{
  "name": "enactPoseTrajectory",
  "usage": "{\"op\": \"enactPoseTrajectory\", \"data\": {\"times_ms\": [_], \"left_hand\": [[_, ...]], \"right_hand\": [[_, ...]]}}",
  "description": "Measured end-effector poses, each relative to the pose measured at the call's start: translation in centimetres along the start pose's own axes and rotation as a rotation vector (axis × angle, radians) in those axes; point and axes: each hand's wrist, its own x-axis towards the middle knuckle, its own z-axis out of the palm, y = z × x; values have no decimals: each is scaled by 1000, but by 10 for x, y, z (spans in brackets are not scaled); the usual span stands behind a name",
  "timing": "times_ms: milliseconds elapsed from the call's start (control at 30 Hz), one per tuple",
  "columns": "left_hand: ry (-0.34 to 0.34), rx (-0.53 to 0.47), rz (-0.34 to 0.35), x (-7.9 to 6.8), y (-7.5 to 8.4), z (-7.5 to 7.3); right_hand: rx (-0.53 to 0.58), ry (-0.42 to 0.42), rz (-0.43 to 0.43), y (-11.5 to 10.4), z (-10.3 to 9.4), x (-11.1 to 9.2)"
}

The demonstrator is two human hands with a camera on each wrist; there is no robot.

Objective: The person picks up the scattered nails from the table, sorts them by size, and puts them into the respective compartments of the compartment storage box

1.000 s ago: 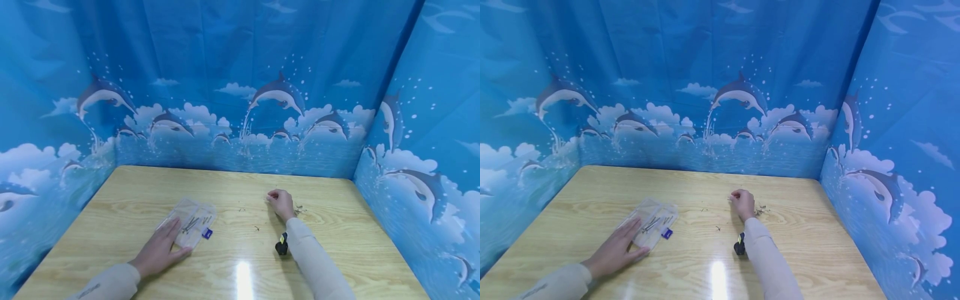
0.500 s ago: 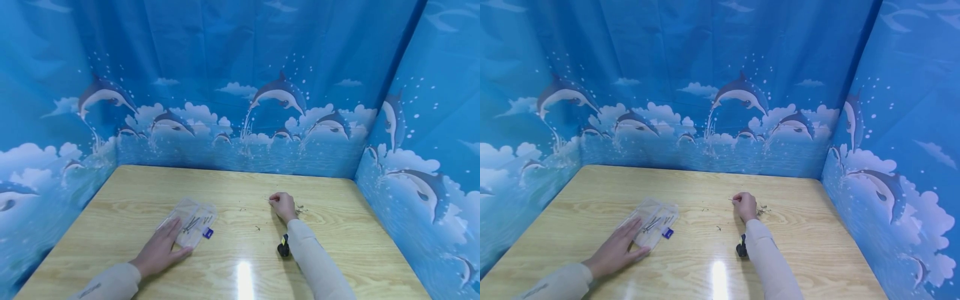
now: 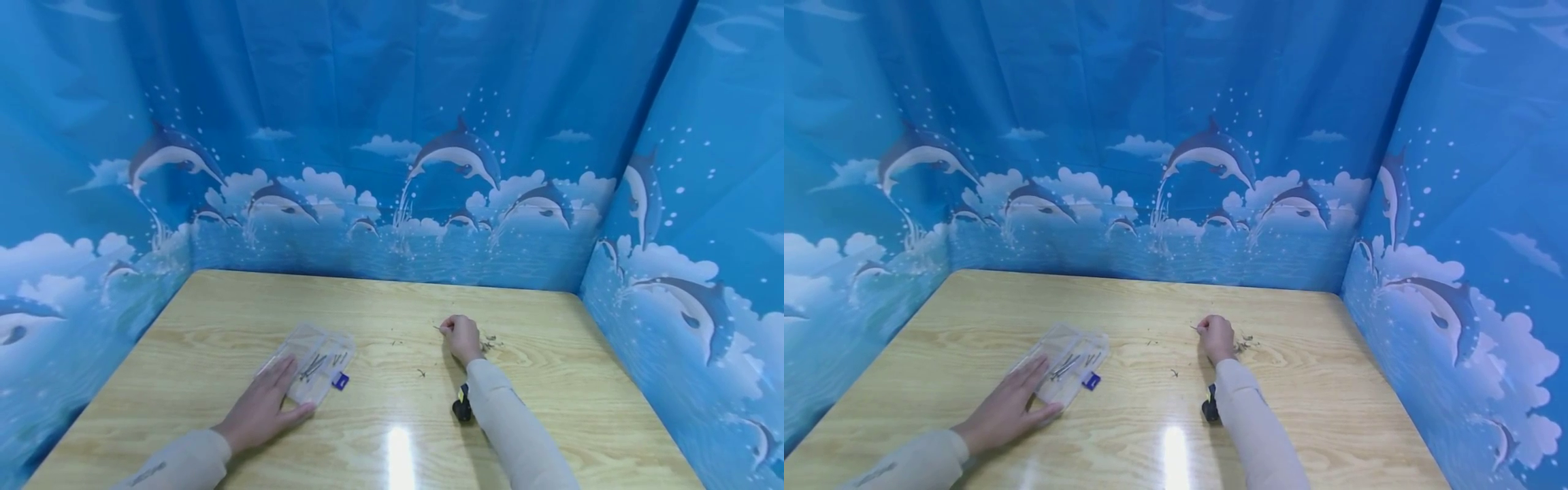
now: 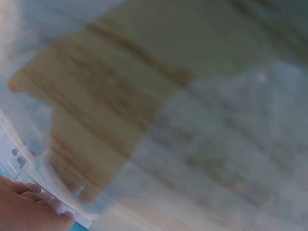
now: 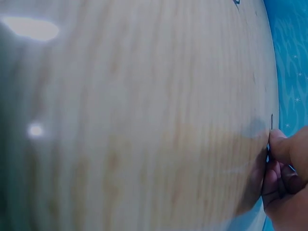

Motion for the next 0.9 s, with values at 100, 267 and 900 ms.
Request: {"op": "enactPoseTrajectory", "data": {"times_ms": [100, 267, 900], "left_hand": [[-3, -3, -1, 1, 0, 0], [-10, -7, -7, 1, 0, 1], [-9, -7, -6, 1, 1, -1]], "right_hand": [[-4, -9, 1, 1, 0, 0], [-7, -20, -12, 4, 0, 1], [39, -59, -64, -15, 1, -6]]}}
